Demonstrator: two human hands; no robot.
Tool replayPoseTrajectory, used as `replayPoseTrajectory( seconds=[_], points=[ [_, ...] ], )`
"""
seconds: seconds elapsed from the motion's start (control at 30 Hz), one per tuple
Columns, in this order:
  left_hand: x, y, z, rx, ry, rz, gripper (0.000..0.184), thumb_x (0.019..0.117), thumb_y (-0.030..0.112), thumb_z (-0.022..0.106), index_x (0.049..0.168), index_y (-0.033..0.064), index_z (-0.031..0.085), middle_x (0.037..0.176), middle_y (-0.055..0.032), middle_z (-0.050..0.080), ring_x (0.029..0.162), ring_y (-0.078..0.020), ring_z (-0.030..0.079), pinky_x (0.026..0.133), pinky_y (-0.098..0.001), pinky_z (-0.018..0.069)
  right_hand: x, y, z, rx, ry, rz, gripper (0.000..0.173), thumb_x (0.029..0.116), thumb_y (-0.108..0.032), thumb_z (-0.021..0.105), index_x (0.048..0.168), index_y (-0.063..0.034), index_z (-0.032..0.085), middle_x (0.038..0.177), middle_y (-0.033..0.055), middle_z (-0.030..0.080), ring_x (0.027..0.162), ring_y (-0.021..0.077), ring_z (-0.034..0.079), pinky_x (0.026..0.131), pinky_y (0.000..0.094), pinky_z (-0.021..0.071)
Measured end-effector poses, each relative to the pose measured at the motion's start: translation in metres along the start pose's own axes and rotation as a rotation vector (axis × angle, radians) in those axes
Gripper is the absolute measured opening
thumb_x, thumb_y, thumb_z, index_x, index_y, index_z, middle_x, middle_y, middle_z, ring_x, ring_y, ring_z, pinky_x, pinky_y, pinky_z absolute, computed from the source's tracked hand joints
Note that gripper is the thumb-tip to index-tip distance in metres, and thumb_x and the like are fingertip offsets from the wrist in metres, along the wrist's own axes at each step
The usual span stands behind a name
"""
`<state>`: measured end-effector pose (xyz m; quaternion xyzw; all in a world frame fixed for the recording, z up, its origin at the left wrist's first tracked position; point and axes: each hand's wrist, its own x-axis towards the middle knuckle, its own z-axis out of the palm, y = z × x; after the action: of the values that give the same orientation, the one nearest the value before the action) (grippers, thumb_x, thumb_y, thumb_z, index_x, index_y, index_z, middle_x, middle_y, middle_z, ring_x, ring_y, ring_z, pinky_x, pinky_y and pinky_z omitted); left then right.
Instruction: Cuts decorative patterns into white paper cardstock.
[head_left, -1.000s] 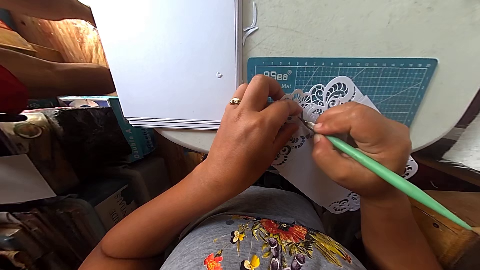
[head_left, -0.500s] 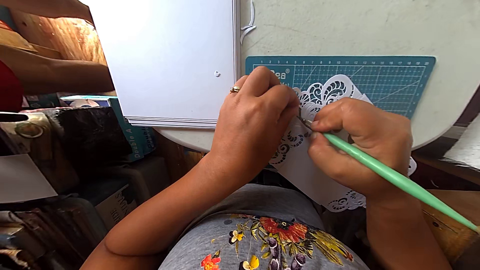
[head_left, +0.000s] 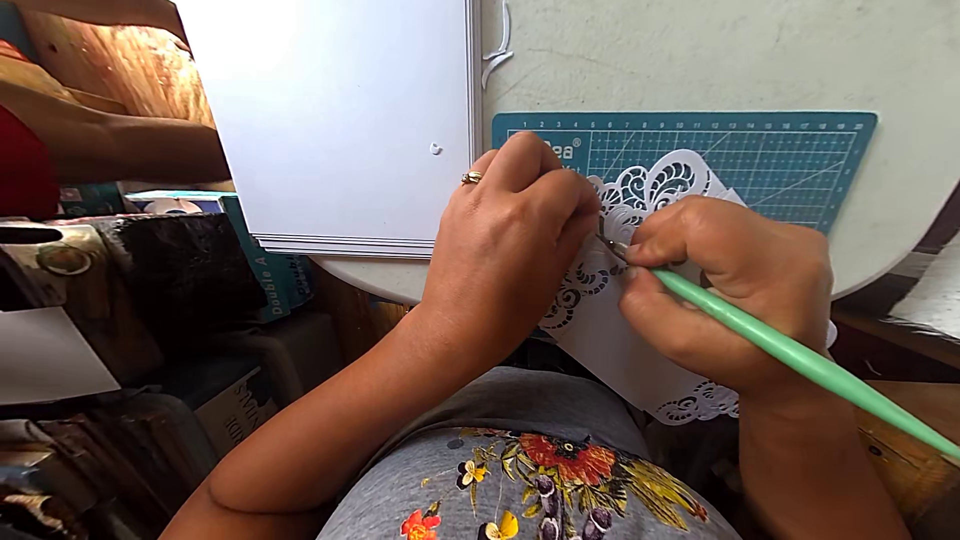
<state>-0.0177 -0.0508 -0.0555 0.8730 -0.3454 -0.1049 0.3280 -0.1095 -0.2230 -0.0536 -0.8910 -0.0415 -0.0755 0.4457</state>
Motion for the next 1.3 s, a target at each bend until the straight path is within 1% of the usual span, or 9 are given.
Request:
replayPoseTrajectory(
  seconds=[0.23, 0.57, 0.67, 0.73, 0.8, 1.07, 1.3],
  points=[
    [0.0002, 0.0000, -0.0001, 0.004, 0.004, 0.000, 0.011, 0.0961, 0.017, 0.068, 0.096, 0.0102, 0.077, 0.095, -0.0069, 0.064, 0.087, -0.0143, 0.059, 0.076, -0.0249, 0.0441, -0.0009, 0.0002, -0.0008, 0.007, 0.001, 0.004, 0.007, 0.0835, -0.007, 0.059, 0.082, -0.0006, 0.063, 0.080, 0.0078, 0.063, 0.075, 0.0041, 0.059, 0.062, 0.0135, 0.0436],
    [0.0002, -0.0003, 0.0004, -0.001, 0.008, 0.000, 0.011, 0.0958, 0.017, 0.069, 0.096, 0.0106, 0.077, 0.094, -0.0062, 0.064, 0.087, -0.0135, 0.058, 0.076, -0.0238, 0.0437, 0.0007, 0.0033, -0.0024, 0.028, -0.020, -0.031, 0.007, 0.0835, -0.007, 0.059, 0.079, -0.0015, 0.061, 0.078, 0.0073, 0.062, 0.074, 0.0057, 0.058, 0.062, 0.0158, 0.0435],
    [0.0001, -0.0004, -0.0005, -0.002, 0.003, -0.003, 0.011, 0.0957, 0.017, 0.069, 0.096, 0.0108, 0.077, 0.094, -0.0067, 0.064, 0.087, -0.0136, 0.059, 0.076, -0.0242, 0.0441, -0.0015, 0.0080, -0.0049, 0.122, -0.009, -0.008, 0.006, 0.0849, -0.008, 0.060, 0.084, -0.0020, 0.062, 0.084, 0.0052, 0.064, 0.078, 0.0023, 0.059, 0.065, 0.0133, 0.0458],
    [0.0005, -0.0003, -0.0011, 0.003, -0.005, -0.002, 0.011, 0.0962, 0.017, 0.068, 0.097, 0.0109, 0.077, 0.095, -0.0069, 0.064, 0.087, -0.0141, 0.059, 0.076, -0.0246, 0.0446, -0.0033, 0.0099, -0.0048, 0.149, 0.013, -0.003, 0.007, 0.0857, -0.008, 0.061, 0.087, -0.0011, 0.063, 0.086, 0.0056, 0.064, 0.079, 0.0023, 0.060, 0.065, 0.0130, 0.0465],
    [0.0009, 0.0000, -0.0013, 0.006, -0.008, -0.003, 0.011, 0.0961, 0.017, 0.068, 0.097, 0.0106, 0.077, 0.095, -0.0071, 0.064, 0.087, -0.0143, 0.059, 0.076, -0.0248, 0.0444, -0.0031, 0.0094, -0.0031, 0.131, 0.023, -0.012, 0.008, 0.0856, -0.007, 0.061, 0.087, 0.0003, 0.063, 0.085, 0.0071, 0.065, 0.079, 0.0036, 0.060, 0.066, 0.0137, 0.0463],
    [0.0008, -0.0002, -0.0016, -0.003, -0.013, -0.006, 0.012, 0.0964, 0.018, 0.068, 0.097, 0.0107, 0.077, 0.095, -0.0067, 0.063, 0.087, -0.0147, 0.059, 0.076, -0.0255, 0.0444, -0.0017, 0.0070, -0.0026, 0.067, 0.009, -0.015, 0.009, 0.0860, -0.007, 0.061, 0.088, 0.0003, 0.064, 0.087, 0.0083, 0.066, 0.081, 0.0041, 0.062, 0.068, 0.0139, 0.0480],
    [0.0009, -0.0010, -0.0014, -0.005, -0.009, 0.003, 0.012, 0.0965, 0.018, 0.068, 0.097, 0.0108, 0.077, 0.095, -0.0070, 0.063, 0.087, -0.0140, 0.058, 0.077, -0.0243, 0.0443, -0.0015, 0.0055, -0.0027, 0.050, 0.004, -0.011, 0.008, 0.0855, -0.007, 0.060, 0.087, 0.0000, 0.065, 0.086, 0.0079, 0.066, 0.081, 0.0038, 0.062, 0.067, 0.0134, 0.0475]
  ],
)
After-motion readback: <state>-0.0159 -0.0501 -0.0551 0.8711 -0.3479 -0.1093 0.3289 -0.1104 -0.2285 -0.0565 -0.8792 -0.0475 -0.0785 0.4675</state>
